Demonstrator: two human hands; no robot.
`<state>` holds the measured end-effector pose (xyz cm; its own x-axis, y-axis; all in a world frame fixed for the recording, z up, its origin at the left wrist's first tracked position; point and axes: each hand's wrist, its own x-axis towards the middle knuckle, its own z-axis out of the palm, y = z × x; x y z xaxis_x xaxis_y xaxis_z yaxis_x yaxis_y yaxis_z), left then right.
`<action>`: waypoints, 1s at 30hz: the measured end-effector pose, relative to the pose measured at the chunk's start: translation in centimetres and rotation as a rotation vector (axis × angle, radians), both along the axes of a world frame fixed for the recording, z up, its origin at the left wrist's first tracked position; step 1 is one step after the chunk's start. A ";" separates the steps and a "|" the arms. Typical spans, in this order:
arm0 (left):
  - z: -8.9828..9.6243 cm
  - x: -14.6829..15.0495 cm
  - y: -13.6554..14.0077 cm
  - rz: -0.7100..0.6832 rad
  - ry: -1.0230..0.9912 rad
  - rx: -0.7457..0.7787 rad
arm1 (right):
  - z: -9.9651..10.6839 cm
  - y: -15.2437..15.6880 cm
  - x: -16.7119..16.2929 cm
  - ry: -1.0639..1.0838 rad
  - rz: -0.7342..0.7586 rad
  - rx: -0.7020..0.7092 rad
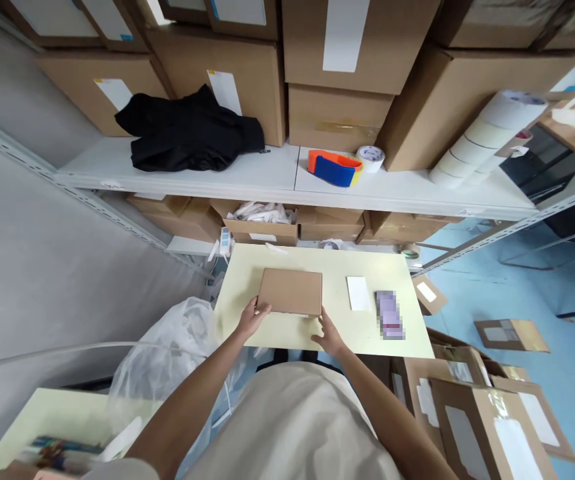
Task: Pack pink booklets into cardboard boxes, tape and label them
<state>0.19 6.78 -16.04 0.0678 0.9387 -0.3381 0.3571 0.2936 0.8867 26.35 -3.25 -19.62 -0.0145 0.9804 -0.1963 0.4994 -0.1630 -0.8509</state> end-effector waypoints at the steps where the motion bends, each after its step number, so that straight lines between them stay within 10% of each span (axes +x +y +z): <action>1: 0.3 0.1 -0.1 -0.002 0.003 0.037 | 0.1 0.0 -0.5 0.016 -0.074 0.017; 9: 4.0 1.1 0.8 -0.154 0.336 0.276 | 6.5 1.5 1.9 -0.090 -0.365 0.063; 18: 2.5 2.0 2.9 -0.212 0.430 0.192 | 6.1 3.2 -0.1 -0.180 -0.394 -0.020; 30: 4.4 3.0 2.3 -0.257 0.453 0.598 | 6.0 0.4 -0.5 -0.380 -0.207 0.212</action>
